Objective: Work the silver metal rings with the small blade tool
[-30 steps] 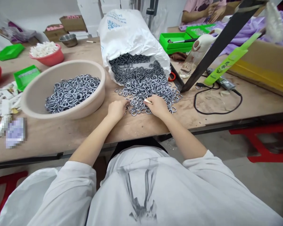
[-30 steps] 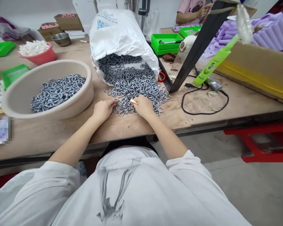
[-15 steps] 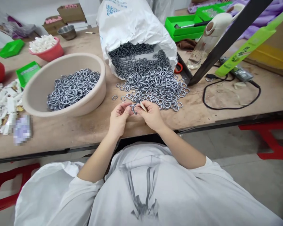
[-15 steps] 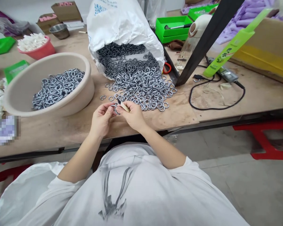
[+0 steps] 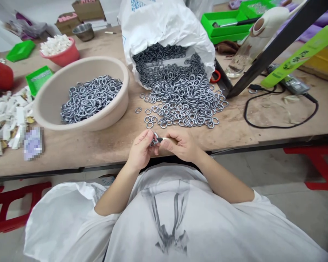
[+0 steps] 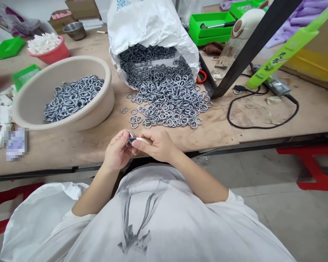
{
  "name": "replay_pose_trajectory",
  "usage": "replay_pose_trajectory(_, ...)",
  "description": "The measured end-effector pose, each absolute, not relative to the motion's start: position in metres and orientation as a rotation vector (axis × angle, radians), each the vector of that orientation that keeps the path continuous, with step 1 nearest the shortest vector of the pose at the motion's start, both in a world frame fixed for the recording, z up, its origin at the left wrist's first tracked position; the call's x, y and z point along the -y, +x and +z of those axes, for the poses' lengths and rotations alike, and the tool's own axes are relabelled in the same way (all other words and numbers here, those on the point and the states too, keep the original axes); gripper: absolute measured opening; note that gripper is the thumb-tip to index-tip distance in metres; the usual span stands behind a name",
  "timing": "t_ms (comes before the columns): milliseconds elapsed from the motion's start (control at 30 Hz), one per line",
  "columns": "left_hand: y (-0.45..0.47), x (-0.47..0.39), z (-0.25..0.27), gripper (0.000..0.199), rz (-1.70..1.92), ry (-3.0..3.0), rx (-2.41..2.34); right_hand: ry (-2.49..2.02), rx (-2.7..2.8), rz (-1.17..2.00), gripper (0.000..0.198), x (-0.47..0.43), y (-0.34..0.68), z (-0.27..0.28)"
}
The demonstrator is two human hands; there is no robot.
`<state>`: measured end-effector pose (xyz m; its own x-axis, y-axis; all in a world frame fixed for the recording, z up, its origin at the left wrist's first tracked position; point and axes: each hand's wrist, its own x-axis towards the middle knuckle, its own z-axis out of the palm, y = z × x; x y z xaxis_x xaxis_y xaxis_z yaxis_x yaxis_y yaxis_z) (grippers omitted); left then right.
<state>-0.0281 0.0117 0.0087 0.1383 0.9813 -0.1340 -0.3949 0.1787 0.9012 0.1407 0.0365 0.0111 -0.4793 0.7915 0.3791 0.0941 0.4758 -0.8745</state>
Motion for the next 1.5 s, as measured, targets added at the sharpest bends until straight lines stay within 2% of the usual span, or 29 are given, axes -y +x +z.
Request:
replay_pose_trajectory(333, -0.028, -0.003, 0.016, 0.043, 1.047, 0.790, -0.803, -0.808, 1.980, 1.079, 0.054, -0.037, 0.140, 0.011)
replay_pose_trajectory(500, -0.027, -0.001, 0.022, 0.045, 0.979, 0.839, -0.732, -0.985, 1.663, 1.016, 0.058, -0.051, 0.143, 0.005)
replay_pose_trajectory(733, -0.017, -0.014, 0.012, 0.047, 1.381, 0.674, -0.969, -1.012, 1.581, 0.987, 0.037, -0.025, 0.122, 0.003)
replay_pose_trajectory(867, -0.011, -0.012, 0.003, 0.045, 1.474, 0.697, -0.988, -1.044, 1.636, 0.911, 0.024, -0.021, 0.113, -0.001)
replay_pose_trajectory(1067, -0.014, -0.010, -0.005, 0.046, 1.367, 0.831, -1.023, -0.952, 1.495, 1.295, 0.038, -0.029, 0.114, 0.001)
replay_pose_trajectory(1300, -0.011, -0.007, 0.010, 0.054, 1.362, 0.714, -0.999, -0.994, 1.861, 0.772, 0.042, -0.024, 0.128, 0.006)
replay_pose_trajectory(1500, -0.008, -0.004, 0.013, 0.054, 1.353, 0.656, -0.993, -1.002, 2.028, 0.668, 0.046, -0.017, 0.124, 0.008)
